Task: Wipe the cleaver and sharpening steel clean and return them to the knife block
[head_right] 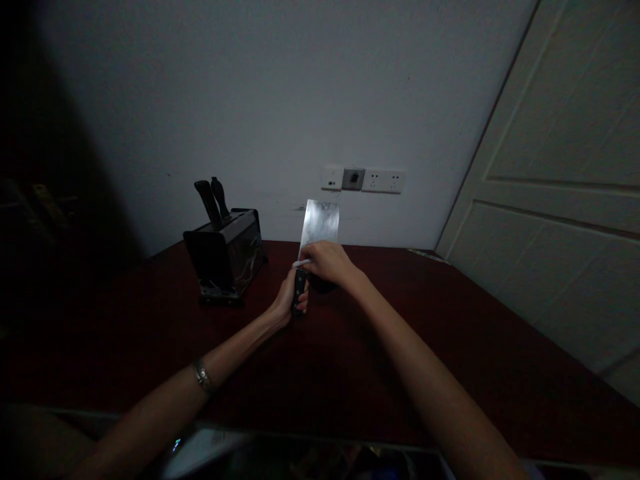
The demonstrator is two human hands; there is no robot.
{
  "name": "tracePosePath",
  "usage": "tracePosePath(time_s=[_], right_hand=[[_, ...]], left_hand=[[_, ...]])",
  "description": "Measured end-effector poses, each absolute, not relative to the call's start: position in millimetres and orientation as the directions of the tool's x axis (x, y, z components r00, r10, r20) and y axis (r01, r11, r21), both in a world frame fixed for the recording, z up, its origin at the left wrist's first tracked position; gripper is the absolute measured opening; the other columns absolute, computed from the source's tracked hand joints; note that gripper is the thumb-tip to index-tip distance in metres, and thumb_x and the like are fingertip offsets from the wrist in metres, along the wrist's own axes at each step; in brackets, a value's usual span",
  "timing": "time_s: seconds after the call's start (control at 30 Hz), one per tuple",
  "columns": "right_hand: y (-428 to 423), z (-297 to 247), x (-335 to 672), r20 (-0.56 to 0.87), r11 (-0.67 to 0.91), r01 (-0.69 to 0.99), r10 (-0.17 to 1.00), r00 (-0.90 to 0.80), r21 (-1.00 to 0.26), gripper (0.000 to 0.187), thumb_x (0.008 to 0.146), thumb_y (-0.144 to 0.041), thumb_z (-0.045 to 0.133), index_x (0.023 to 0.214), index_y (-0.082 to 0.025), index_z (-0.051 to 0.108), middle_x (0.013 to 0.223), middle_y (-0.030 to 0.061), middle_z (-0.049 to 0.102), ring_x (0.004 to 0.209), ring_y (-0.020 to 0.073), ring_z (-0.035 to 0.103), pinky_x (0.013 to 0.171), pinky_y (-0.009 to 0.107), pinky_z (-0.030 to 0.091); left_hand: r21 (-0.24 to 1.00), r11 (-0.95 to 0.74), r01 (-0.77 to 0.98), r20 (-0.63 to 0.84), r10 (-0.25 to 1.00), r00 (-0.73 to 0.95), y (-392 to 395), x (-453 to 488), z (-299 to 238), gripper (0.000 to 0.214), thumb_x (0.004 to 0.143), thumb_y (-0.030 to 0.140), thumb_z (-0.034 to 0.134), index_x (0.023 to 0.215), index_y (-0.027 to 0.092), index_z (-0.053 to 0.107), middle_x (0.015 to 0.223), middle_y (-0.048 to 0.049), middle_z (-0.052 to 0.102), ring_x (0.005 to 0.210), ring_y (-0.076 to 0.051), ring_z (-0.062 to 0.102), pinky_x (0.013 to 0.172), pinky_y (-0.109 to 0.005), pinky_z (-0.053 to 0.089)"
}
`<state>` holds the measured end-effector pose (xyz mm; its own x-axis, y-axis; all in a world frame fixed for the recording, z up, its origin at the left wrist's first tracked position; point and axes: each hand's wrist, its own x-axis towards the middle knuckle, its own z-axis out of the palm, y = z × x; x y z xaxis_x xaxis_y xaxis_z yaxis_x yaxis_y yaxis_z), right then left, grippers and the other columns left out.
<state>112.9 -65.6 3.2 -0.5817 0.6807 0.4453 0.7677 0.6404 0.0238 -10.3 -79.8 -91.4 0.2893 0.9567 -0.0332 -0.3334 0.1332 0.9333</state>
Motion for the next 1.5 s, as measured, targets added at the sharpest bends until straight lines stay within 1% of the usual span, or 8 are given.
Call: tracePosePath(time_s=[0.23, 0.4, 0.6, 0.77, 1.0, 1.27, 1.5], right_hand=[[-64.7, 1.0, 114.5, 0.455, 0.622, 0.782, 0.684, -0.570, 0.044, 0.012, 0.078, -0.028, 0.058, 0.083, -0.021, 0.067, 0.081, 0.0037, 0.068, 0.075, 0.0173, 0.059, 0.059, 0.027, 0.032], [-67.1, -5.1, 113.2, 0.468, 0.611, 0.792, 0.696, -0.544, 0.011, 0.014, 0.080, -0.031, 0.056, 0.084, -0.021, 0.066, 0.084, 0.0041, 0.068, 0.076, 0.0171, 0.060, 0.058, 0.027, 0.031], [-70.1, -3.7, 119.6, 0.458, 0.600, 0.800, 0.710, -0.535, 0.004, 0.013, 0.078, -0.030, 0.057, 0.083, -0.022, 0.066, 0.082, 0.0034, 0.068, 0.076, 0.0174, 0.060, 0.057, 0.026, 0.031], [-69.8, -4.5, 113.4, 0.469, 0.611, 0.792, 0.695, -0.545, 0.014, 0.014, 0.079, -0.030, 0.056, 0.083, -0.021, 0.066, 0.082, 0.0037, 0.068, 0.075, 0.0166, 0.059, 0.057, 0.026, 0.031], [-69.4, -3.3, 118.8, 0.457, 0.612, 0.791, 0.709, -0.537, -0.020, 0.015, 0.079, -0.032, 0.056, 0.083, -0.022, 0.066, 0.082, 0.0031, 0.068, 0.074, 0.0168, 0.060, 0.057, 0.026, 0.032], [-72.9, -0.6, 113.0, 0.449, 0.612, 0.791, 0.703, -0.552, 0.014, 0.013, 0.078, -0.029, 0.056, 0.082, -0.021, 0.066, 0.083, 0.0037, 0.068, 0.075, 0.0170, 0.059, 0.056, 0.027, 0.031], [-70.9, 0.8, 125.0, 0.459, 0.625, 0.780, 0.686, -0.564, 0.025, 0.013, 0.079, -0.029, 0.056, 0.082, -0.021, 0.065, 0.080, 0.0040, 0.067, 0.074, 0.0172, 0.058, 0.059, 0.027, 0.033]], left_hand=[[0.941, 0.118, -0.318, -0.033, 0.965, 0.262, -76.6, -11.4, -92.7, 0.055, 0.081, 0.068, 0.024, 0.058, 0.020, 0.038, 0.036, 0.0069, 0.031, 0.026, -0.006, 0.028, 0.032, -0.020, 0.030], [0.954, 0.120, -0.276, -0.047, 0.965, 0.256, -79.1, -10.0, -92.3, 0.056, 0.081, 0.067, 0.023, 0.056, 0.019, 0.038, 0.035, 0.0069, 0.030, 0.026, -0.006, 0.026, 0.032, -0.020, 0.030], [0.943, 0.130, -0.305, -0.052, 0.966, 0.253, -81.7, -9.6, -90.2, 0.056, 0.081, 0.068, 0.023, 0.054, 0.020, 0.036, 0.036, 0.0068, 0.030, 0.026, -0.006, 0.026, 0.033, -0.020, 0.030], [0.954, 0.115, -0.278, -0.041, 0.965, 0.260, -80.4, -8.6, -94.4, 0.056, 0.082, 0.067, 0.022, 0.054, 0.020, 0.036, 0.036, 0.0065, 0.030, 0.026, -0.006, 0.027, 0.033, -0.021, 0.031], [0.954, 0.111, -0.279, -0.029, 0.958, 0.284, -78.3, -10.3, -94.3, 0.057, 0.079, 0.070, 0.022, 0.056, 0.020, 0.037, 0.036, 0.0069, 0.031, 0.026, -0.006, 0.028, 0.033, -0.020, 0.030], [0.952, 0.144, -0.269, -0.068, 0.960, 0.272, -82.5, -6.6, -95.0, 0.057, 0.080, 0.069, 0.022, 0.056, 0.020, 0.037, 0.036, 0.0069, 0.032, 0.026, -0.007, 0.028, 0.034, -0.020, 0.031], [0.941, 0.133, -0.311, -0.037, 0.955, 0.295, -83.0, -11.5, -86.0, 0.056, 0.081, 0.068, 0.022, 0.057, 0.020, 0.038, 0.037, 0.0066, 0.031, 0.026, -0.006, 0.028, 0.033, -0.020, 0.029]])
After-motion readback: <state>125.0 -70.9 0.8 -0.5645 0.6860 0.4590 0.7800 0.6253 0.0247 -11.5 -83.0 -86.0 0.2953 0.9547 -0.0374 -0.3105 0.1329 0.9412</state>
